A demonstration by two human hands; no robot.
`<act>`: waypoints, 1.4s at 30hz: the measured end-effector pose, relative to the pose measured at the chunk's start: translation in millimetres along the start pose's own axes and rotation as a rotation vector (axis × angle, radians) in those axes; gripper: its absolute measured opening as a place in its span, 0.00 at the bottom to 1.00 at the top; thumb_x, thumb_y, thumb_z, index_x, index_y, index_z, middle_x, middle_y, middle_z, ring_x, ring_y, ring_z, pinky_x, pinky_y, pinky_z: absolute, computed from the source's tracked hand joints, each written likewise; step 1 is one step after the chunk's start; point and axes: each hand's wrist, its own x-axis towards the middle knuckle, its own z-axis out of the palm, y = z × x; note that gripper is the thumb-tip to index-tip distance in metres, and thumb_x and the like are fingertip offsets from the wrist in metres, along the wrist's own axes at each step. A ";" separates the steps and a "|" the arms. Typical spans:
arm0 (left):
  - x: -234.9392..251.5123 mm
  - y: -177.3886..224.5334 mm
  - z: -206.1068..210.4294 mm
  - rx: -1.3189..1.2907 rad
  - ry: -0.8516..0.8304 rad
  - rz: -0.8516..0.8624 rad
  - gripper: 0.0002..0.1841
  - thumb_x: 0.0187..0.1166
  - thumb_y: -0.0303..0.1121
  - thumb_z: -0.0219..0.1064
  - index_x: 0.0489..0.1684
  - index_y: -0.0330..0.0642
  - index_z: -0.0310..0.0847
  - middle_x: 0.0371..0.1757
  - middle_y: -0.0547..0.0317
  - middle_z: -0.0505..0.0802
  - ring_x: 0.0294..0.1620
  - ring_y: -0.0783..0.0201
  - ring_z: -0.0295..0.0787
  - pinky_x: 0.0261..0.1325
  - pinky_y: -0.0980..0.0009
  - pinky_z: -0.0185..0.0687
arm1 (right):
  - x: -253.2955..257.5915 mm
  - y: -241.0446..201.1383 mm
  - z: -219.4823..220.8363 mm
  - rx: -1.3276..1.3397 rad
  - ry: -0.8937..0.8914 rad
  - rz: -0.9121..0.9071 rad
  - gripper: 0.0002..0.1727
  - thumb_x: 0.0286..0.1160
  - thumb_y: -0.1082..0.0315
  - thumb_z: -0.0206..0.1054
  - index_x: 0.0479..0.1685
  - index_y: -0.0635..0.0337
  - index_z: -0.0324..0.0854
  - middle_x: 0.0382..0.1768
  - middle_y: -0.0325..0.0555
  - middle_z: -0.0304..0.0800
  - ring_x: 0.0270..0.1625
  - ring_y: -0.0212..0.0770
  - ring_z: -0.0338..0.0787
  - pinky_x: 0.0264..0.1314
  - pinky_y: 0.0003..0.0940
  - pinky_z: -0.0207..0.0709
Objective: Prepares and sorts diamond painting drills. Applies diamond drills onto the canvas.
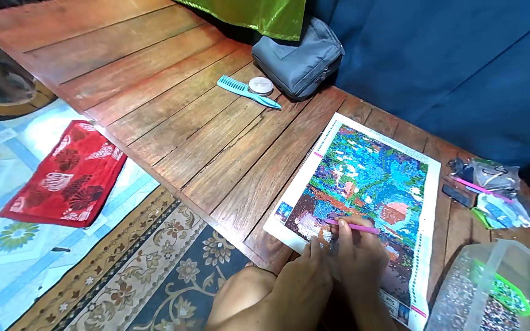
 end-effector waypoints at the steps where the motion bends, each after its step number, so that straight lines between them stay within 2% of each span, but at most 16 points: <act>1: 0.0 -0.2 0.0 0.012 0.012 0.002 0.21 0.79 0.17 0.56 0.70 0.22 0.76 0.74 0.32 0.82 0.65 0.48 0.90 0.52 0.65 0.88 | 0.1 0.4 -0.8 0.009 -0.001 0.013 0.12 0.78 0.70 0.59 0.39 0.69 0.86 0.26 0.49 0.90 0.27 0.36 0.90 0.32 0.27 0.82; 5: -1.3 -1.1 -5.0 -0.004 -0.031 0.009 0.22 0.80 0.16 0.54 0.73 0.21 0.73 0.76 0.30 0.80 0.69 0.45 0.88 0.57 0.64 0.87 | 0.4 -1.4 -2.9 0.056 0.013 0.029 0.12 0.78 0.69 0.59 0.38 0.69 0.86 0.25 0.47 0.90 0.28 0.32 0.91 0.33 0.22 0.81; 10: -1.2 -1.8 -11.3 -0.034 -0.108 0.017 0.23 0.81 0.15 0.51 0.77 0.20 0.68 0.79 0.29 0.76 0.75 0.43 0.82 0.64 0.63 0.84 | -0.3 -2.3 -2.0 0.076 -0.001 0.028 0.13 0.79 0.68 0.59 0.38 0.68 0.86 0.26 0.46 0.91 0.29 0.31 0.91 0.34 0.24 0.82; 16: 0.2 -0.4 -2.5 0.001 -0.025 0.014 0.22 0.79 0.15 0.54 0.73 0.20 0.73 0.75 0.30 0.81 0.69 0.45 0.88 0.57 0.65 0.87 | -3.4 -1.5 -0.4 0.095 -0.010 0.023 0.13 0.79 0.68 0.59 0.38 0.68 0.86 0.26 0.45 0.91 0.28 0.28 0.90 0.35 0.19 0.81; 22: -2.1 -2.2 -4.6 -0.070 -0.003 0.009 0.21 0.79 0.16 0.55 0.72 0.20 0.73 0.74 0.29 0.81 0.65 0.45 0.90 0.54 0.64 0.88 | -5.0 -0.9 0.8 0.110 -0.013 -0.004 0.13 0.78 0.69 0.59 0.37 0.69 0.86 0.25 0.47 0.90 0.28 0.27 0.89 0.35 0.17 0.81; 32: -2.3 -2.1 -11.6 -0.060 -0.055 0.027 0.21 0.80 0.15 0.53 0.71 0.18 0.72 0.74 0.28 0.80 0.69 0.43 0.86 0.61 0.63 0.85 | -4.4 -4.0 2.9 0.042 0.010 -0.032 0.13 0.78 0.69 0.59 0.36 0.68 0.87 0.25 0.48 0.90 0.27 0.28 0.88 0.34 0.16 0.78; 35: -2.6 -1.6 -9.8 -0.049 -0.018 0.024 0.20 0.79 0.15 0.54 0.70 0.19 0.74 0.72 0.29 0.82 0.67 0.44 0.88 0.58 0.64 0.86 | -3.3 -4.7 2.7 0.017 0.010 -0.030 0.13 0.78 0.69 0.59 0.37 0.67 0.87 0.25 0.46 0.89 0.27 0.29 0.87 0.32 0.18 0.78; 42: -1.7 -2.3 -13.5 -0.052 -0.094 0.029 0.22 0.80 0.14 0.52 0.75 0.19 0.69 0.77 0.28 0.78 0.72 0.43 0.84 0.63 0.63 0.84 | -2.1 -3.7 2.6 0.037 0.008 0.010 0.12 0.78 0.69 0.60 0.38 0.68 0.87 0.24 0.47 0.89 0.26 0.30 0.89 0.32 0.21 0.80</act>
